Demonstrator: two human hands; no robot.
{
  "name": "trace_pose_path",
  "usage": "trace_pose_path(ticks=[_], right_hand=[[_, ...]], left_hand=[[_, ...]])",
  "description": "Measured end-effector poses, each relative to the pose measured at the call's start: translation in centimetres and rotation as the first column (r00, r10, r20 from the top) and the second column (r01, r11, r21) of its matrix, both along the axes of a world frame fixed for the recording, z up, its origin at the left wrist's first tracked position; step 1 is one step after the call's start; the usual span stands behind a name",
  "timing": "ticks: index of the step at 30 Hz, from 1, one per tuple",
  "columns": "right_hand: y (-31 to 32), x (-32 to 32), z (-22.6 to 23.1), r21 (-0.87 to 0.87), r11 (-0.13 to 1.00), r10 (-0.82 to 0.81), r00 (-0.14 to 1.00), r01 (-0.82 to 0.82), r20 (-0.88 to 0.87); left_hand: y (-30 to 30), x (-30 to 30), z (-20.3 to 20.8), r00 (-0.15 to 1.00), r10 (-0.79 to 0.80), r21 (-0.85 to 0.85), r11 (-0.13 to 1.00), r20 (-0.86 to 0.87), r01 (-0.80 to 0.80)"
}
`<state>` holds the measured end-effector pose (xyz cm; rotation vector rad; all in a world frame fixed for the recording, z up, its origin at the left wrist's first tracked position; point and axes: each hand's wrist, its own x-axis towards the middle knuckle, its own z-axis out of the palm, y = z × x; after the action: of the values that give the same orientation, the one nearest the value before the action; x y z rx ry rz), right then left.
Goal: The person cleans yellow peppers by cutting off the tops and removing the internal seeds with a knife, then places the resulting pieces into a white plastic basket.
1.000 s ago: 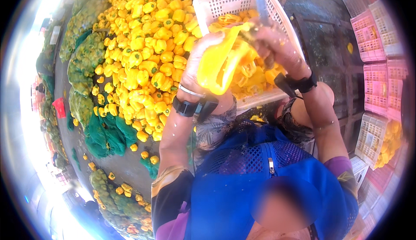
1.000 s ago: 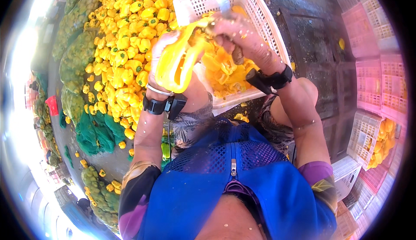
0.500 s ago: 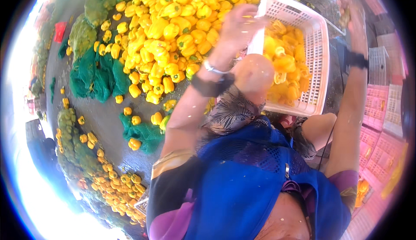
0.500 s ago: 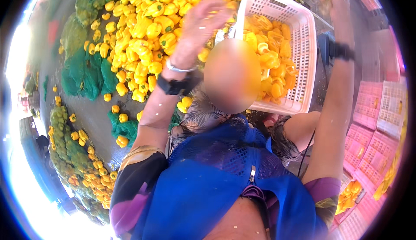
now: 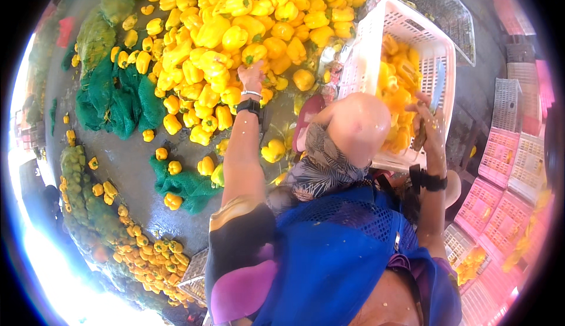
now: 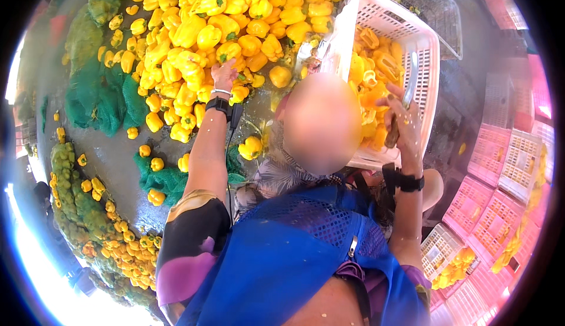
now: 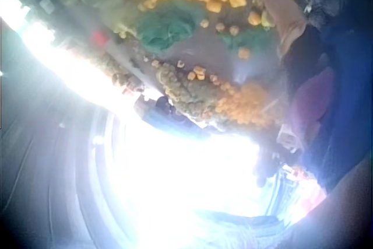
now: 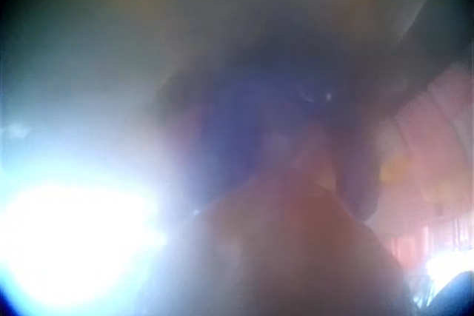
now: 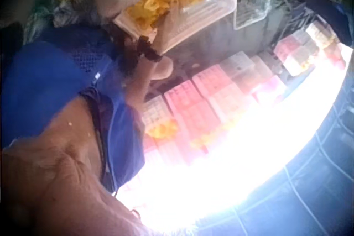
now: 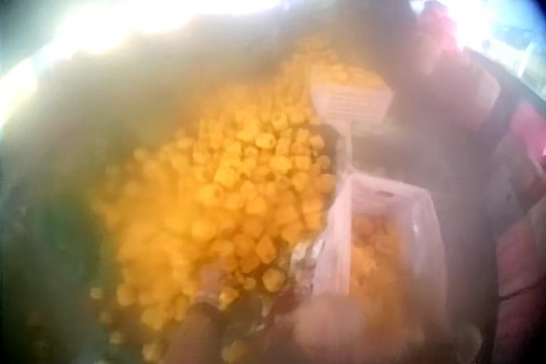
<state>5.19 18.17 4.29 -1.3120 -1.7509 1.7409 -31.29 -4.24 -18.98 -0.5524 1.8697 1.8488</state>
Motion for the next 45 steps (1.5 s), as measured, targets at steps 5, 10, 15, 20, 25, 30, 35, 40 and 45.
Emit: trace_pose_path(ticks=[5,10,15,20,25,30,35,40,45], right_hand=[[-1.0,0.5,-1.1,-0.076,0.997,0.015,0.999,-0.018,-0.040],[-2.5,0.3,-1.7,-0.112,0.994,-0.012,1.000,0.013,0.009],[-3.1,-0.5,-2.4,-0.096,0.995,0.034,0.998,-0.028,0.059],[-3.9,-0.4,-1.5,-0.055,0.998,0.035,0.998,-0.032,0.052],[-4.5,-1.2,-0.1,-0.025,0.995,0.094,0.992,-0.092,0.080],[-4.6,-3.0,1.1,0.010,0.989,0.147,0.983,-0.147,-0.108],[-5.1,-4.5,4.3,0.037,0.982,0.189,0.934,-0.187,-0.302],[-6.6,-3.9,6.6,0.030,0.986,0.158,0.879,-0.161,-0.450],[-6.5,-0.1,7.2,0.091,0.991,0.132,0.850,-0.099,-0.509]], left_hand=[[-1.0,-2.8,-6.8,0.971,-0.095,-0.324,0.946,-0.219,0.019],[1.6,-1.9,-6.2,0.942,-0.060,-0.417,0.905,-0.331,-0.089],[2.4,-2.1,-4.3,0.978,0.065,-0.322,0.938,-0.197,-0.127],[5.1,-0.3,0.1,0.977,0.111,-0.249,0.956,-0.181,-0.154],[1.6,0.2,-1.0,0.992,0.026,0.356,0.934,-0.122,0.020],[2.3,3.8,8.8,0.983,-0.178,0.677,0.718,-0.042,0.159],[6.3,8.9,22.3,0.784,-0.521,0.622,0.502,-0.336,0.601],[7.5,15.3,30.2,0.579,-0.638,0.305,0.495,-0.508,0.813],[9.0,21.3,31.8,0.574,-0.508,0.314,0.508,-0.642,0.802]])
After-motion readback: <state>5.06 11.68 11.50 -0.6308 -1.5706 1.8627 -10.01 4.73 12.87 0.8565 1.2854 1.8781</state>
